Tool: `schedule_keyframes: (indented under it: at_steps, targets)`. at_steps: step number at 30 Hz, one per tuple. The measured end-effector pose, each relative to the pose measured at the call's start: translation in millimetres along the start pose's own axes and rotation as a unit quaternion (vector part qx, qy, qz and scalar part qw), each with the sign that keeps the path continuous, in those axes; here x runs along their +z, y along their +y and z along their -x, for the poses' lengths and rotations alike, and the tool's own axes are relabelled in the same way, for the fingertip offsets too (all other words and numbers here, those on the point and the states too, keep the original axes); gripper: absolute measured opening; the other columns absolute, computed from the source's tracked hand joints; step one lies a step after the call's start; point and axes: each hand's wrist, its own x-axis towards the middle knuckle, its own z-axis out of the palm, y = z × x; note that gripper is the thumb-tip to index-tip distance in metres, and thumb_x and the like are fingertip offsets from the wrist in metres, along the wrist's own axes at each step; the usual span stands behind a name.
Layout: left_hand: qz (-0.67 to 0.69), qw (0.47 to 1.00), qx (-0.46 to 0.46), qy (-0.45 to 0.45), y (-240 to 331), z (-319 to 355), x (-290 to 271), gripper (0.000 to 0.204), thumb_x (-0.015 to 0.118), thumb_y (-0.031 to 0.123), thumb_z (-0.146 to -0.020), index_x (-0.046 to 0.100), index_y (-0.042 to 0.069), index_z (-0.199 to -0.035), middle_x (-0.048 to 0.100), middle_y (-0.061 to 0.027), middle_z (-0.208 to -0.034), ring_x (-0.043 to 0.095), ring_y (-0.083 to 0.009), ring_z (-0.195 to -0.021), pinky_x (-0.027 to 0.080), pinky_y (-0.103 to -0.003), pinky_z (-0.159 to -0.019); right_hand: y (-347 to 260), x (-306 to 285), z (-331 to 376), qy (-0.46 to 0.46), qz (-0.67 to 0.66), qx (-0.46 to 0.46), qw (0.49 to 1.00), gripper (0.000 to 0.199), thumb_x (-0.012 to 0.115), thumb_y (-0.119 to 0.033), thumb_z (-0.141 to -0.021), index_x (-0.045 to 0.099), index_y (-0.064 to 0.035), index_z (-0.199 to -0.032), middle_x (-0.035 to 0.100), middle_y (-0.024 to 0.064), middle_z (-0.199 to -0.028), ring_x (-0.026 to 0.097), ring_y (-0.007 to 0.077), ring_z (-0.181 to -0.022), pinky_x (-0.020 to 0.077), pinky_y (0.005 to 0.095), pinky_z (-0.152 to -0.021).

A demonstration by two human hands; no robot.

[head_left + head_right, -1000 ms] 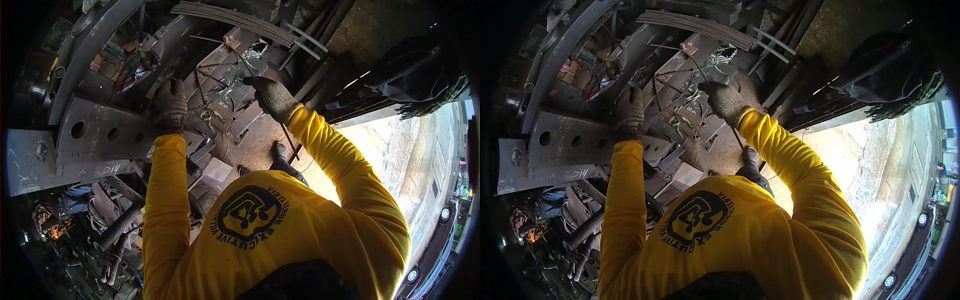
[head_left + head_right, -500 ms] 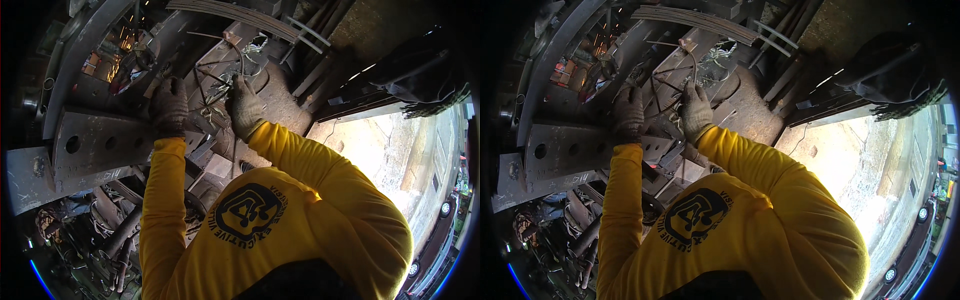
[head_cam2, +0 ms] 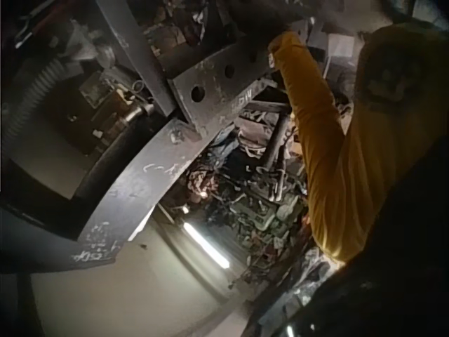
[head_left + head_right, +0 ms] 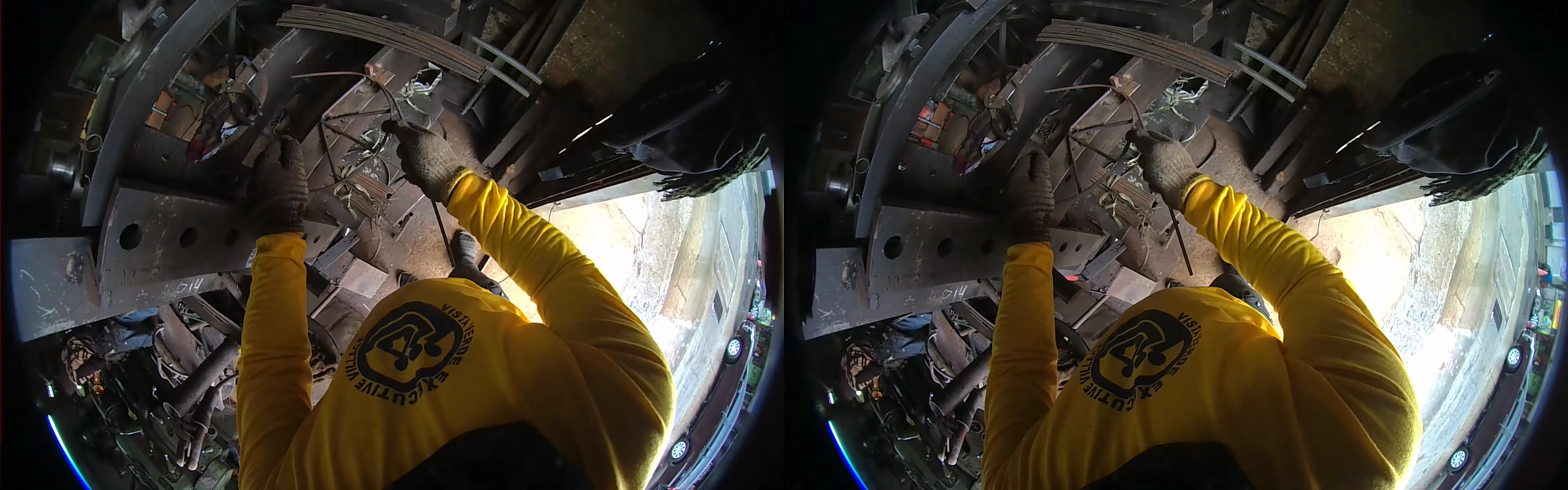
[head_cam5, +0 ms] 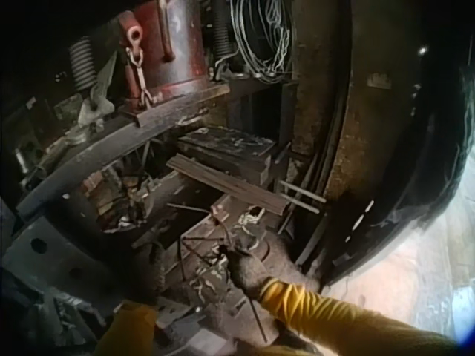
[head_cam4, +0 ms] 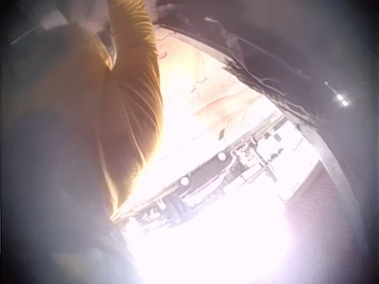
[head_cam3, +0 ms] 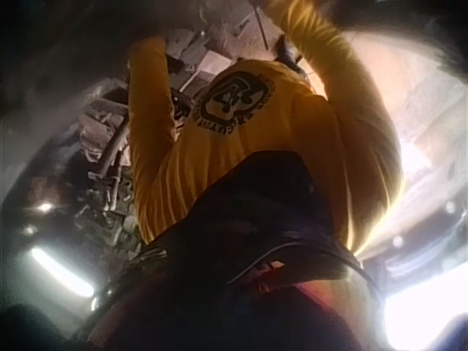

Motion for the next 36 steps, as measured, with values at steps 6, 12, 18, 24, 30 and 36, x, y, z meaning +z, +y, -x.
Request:
schedule_keyframes:
  at_steps: [6, 12, 18, 24, 30, 36]
  targets:
    - [0.079, 0.996, -0.013, -0.047, 1.8, 0.3, -2.1, 0.035, 0.06, 0.038, -0.1, 0.069, 0.005, -0.112, 0.07, -0.0202, -0.11, 0.068, -0.0363, -0.104, 0.054, -0.042, -0.09, 19.0, 22.1, -13.8, 0.059, -0.287, 0.036, 0.956, 0.042, 0.053, -0.036, -0.106, 0.059, -0.0087, -0.136, 0.049, 0.0011, -0.077, 0.048, 0.0137, -0.063, 0.0423, 0.0288, -0.058]
    - [0.084, 0.996, 0.005, -0.035, 14.2, -3.6, -5.4, 0.034, 0.061, 0.036, -0.1, 0.07, 0.005, -0.112, 0.07, -0.0196, -0.109, 0.068, -0.0356, -0.102, 0.054, -0.042, -0.09, 30.3, 77.3, -31.1, 0.201, -0.356, -0.039, 0.912, 0.047, 0.055, -0.044, -0.101, 0.061, -0.0032, -0.123, 0.063, 0.0117, -0.087, 0.06, 0.021, -0.075, 0.0513, 0.0322, -0.073]
    - [0.083, 0.993, -0.047, -0.066, 7.3, -3.6, -6.0, 0.039, 0.057, 0.04, -0.102, 0.07, 0.005, -0.112, 0.07, -0.0198, -0.113, 0.068, -0.0373, -0.104, 0.053, -0.042, -0.092, 53.2, 38.0, -45.0, 0.154, -0.042, -0.079, 0.984, 0.046, 0.05, -0.04, -0.103, 0.06, -0.0028, -0.128, 0.066, 0.0152, -0.103, 0.065, 0.0266, -0.096, 0.0519, 0.0347, -0.08]
    - [0.047, 0.999, -0.023, -0.012, 3.1, -3.5, 1.1, 0.045, 0.051, 0.045, -0.104, 0.071, 0.005, -0.111, 0.071, -0.0208, -0.109, 0.067, -0.0385, -0.104, 0.053, -0.042, -0.091, 30.1, 3.9, -55.1, 0.093, 0.253, -0.175, 0.947, 0.036, 0.05, -0.006, -0.095, 0.06, -0.0044, -0.129, 0.068, 0.0205, -0.113, 0.068, 0.0394, -0.1, 0.0551, 0.0421, -0.089]
    - [0.026, 1.0, 0.003, 0.01, 10.8, -2.3, -7.7, 0.042, 0.056, 0.042, -0.103, 0.07, 0.003, -0.11, 0.071, -0.0215, -0.109, 0.068, -0.0375, -0.101, 0.053, -0.043, -0.09, 8.0, 8.1, -36.0, 0.053, 0.01, -0.011, 0.998, 0.034, 0.057, -0.023, -0.1, 0.062, -0.002, -0.127, 0.066, 0.0145, -0.095, 0.066, 0.0249, -0.078, 0.0551, 0.0324, -0.074]
    - [0.116, 0.992, -0.036, -0.048, -4.7, 4.0, 1.3, 0.034, 0.062, 0.035, -0.101, 0.07, 0.004, -0.111, 0.071, -0.0202, -0.107, 0.069, -0.0353, -0.1, 0.054, -0.041, -0.089, 12.3, 36.9, -33.5, 0.099, -0.35, 0.027, 0.931, 0.041, 0.061, -0.039, -0.099, 0.068, -0.0008, -0.11, 0.064, 0.0108, -0.082, 0.065, 0.0222, -0.072, 0.0521, 0.0349, -0.062]
